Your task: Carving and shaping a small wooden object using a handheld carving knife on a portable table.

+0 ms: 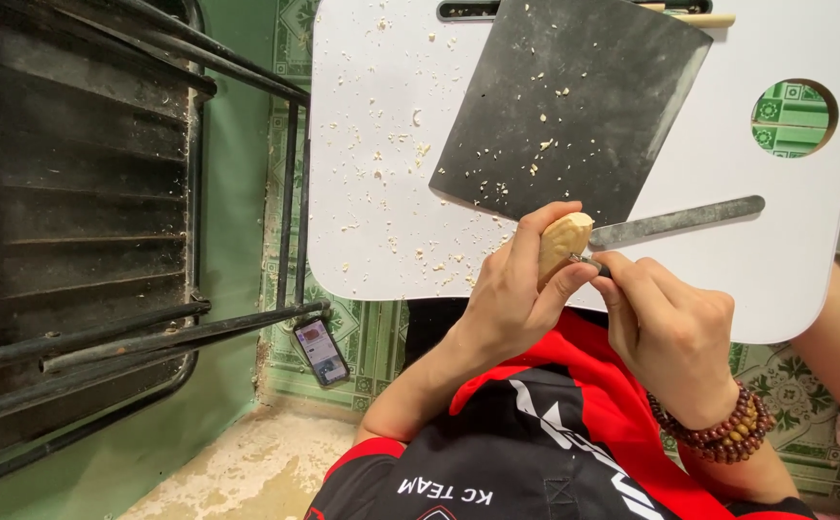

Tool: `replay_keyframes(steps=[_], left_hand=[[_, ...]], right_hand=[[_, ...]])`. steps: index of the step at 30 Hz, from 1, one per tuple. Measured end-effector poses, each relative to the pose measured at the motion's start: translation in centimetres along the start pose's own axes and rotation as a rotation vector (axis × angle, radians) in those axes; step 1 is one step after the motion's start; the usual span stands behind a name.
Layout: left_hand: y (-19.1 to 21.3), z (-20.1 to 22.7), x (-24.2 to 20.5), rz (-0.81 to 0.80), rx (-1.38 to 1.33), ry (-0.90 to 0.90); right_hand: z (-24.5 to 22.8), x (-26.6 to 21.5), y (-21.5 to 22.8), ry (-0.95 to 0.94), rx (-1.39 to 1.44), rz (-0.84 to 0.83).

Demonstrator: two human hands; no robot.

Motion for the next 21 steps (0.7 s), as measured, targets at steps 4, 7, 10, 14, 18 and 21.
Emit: replay_keyframes(steps=[4,7,10,14,18,21], left_hand=[[-0.1,-0.2,-0.1,0.015,-0.002,-0.007],[-0.2,-0.3,0.0,0.013,-0.023,0.008],[-0.4,-0.5,0.1,0.029,-0.038,0.02],[-0.5,-0.6,0.2,0.002,-0.076,0.063],[-0.5,-0.7,0.1,-0.004,-0.106,0.065],[-0.6,-1.1,-0.1,0.007,-0.091,0.052]], right_hand=[[-0.1,-0.1,0.1,0.013,-0.025,0.003],[-0.2,-0.1,0.1,0.02,-0.022,-0.013],[-0.1,-0.3,0.0,0.019,-0.03,0.004],[-0.1,-0.2,0.0,0.005,-0.029,-0.015],[-0.1,-0.2,0.0,-0.001,-0.021,-0.031],[0.0,0.0,0.0,-0.038,0.047,-0.046]])
Point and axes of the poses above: each hand's wrist, its own x-axis towards the middle knuckle, its own y-axis out of the back of the hand, z = x × y, the point moved 1 cm from there along x, towards the middle knuckle, and after that the axes turned 13 degrees about z, right-handed, at the moved point
